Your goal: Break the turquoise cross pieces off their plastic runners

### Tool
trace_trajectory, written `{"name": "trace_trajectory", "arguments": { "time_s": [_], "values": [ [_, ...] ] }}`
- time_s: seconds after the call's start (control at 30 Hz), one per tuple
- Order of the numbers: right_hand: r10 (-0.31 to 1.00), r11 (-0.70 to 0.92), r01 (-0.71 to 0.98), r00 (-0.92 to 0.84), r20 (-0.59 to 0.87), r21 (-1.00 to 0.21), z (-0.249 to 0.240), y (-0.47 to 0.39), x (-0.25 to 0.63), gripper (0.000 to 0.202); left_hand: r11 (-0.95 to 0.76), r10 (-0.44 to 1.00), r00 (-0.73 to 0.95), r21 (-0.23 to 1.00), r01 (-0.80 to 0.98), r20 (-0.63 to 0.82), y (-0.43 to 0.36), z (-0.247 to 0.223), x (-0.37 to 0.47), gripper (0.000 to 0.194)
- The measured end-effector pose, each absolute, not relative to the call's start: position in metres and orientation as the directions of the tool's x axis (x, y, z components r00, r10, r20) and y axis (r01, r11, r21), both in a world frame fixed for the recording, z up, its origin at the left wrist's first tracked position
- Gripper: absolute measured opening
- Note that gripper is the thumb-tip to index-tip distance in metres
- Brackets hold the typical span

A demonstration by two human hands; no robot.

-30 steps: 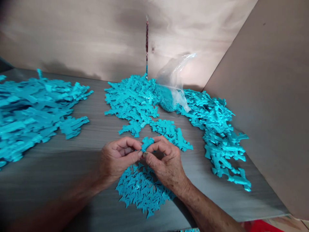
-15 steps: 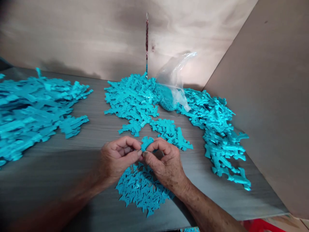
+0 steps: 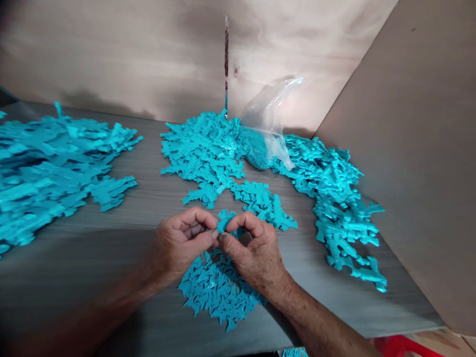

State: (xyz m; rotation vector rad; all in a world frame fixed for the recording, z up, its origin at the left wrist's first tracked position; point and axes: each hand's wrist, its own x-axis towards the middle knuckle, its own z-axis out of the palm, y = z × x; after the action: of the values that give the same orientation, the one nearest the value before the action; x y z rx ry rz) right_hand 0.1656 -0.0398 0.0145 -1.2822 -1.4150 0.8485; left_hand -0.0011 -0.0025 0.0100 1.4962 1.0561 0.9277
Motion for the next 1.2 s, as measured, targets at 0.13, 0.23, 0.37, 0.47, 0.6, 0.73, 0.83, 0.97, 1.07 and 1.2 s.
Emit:
{"name": "trace_trajectory", "arguments": {
  "time_s": [0.13, 0.23, 0.37, 0.47, 0.6, 0.73, 0.83, 0.97, 1.07, 1.2],
  "values": [
    [0.976, 0.196, 0.247, 0.048, 0.214, -0.949, 0.014, -0.039, 0.166, 0.011, -0.061, 0.949, 0.312, 0.995, 0.077, 0.034, -0.002, 0.010, 0.001, 0.014],
    [0.976, 0.194, 0.239, 0.049, 0.211, -0.952, 0.015, -0.039, 0.165, 0.010, -0.060, 0.946, 0.321, 0.998, 0.028, 0.048, -0.001, 0.009, 0.003, 0.016],
    [0.971, 0.214, 0.247, 0.049, 0.233, -0.945, 0.017, -0.039, 0.163, 0.010, -0.075, 0.947, 0.313, 0.997, 0.021, 0.065, -0.001, 0.005, 0.003, 0.017],
    [0.965, 0.235, 0.274, 0.051, 0.258, -0.933, 0.017, -0.040, 0.162, 0.010, -0.091, 0.948, 0.308, 0.995, 0.028, 0.078, 0.000, 0.001, 0.002, 0.017],
    [0.962, 0.240, 0.306, 0.050, 0.268, -0.921, 0.016, -0.041, 0.163, 0.010, -0.093, 0.949, 0.307, 0.995, 0.043, 0.075, 0.000, -0.002, 0.000, 0.017],
    [0.958, 0.253, 0.316, 0.049, 0.283, -0.914, 0.017, -0.041, 0.163, 0.010, -0.087, 0.947, 0.312, 0.996, 0.036, 0.072, 0.001, -0.002, 0.001, 0.016],
    [0.960, 0.244, 0.326, 0.054, 0.276, -0.914, 0.017, -0.042, 0.163, 0.010, -0.072, 0.944, 0.324, 0.997, 0.037, 0.056, 0.000, -0.002, 0.001, 0.015],
    [0.966, 0.216, 0.355, 0.059, 0.252, -0.910, 0.017, -0.043, 0.162, 0.010, -0.059, 0.942, 0.333, 0.998, 0.033, 0.044, 0.000, -0.001, 0.002, 0.015],
    [0.958, 0.238, 0.405, 0.053, 0.282, -0.883, 0.017, -0.043, 0.162, 0.009, -0.055, 0.943, 0.331, 0.998, 0.036, 0.040, -0.001, 0.000, 0.002, 0.016],
    [0.943, 0.285, 0.439, 0.032, 0.332, -0.852, 0.017, -0.042, 0.161, 0.009, -0.040, 0.939, 0.342, 0.999, 0.033, 0.027, -0.001, 0.001, 0.003, 0.014]
  ]
}}
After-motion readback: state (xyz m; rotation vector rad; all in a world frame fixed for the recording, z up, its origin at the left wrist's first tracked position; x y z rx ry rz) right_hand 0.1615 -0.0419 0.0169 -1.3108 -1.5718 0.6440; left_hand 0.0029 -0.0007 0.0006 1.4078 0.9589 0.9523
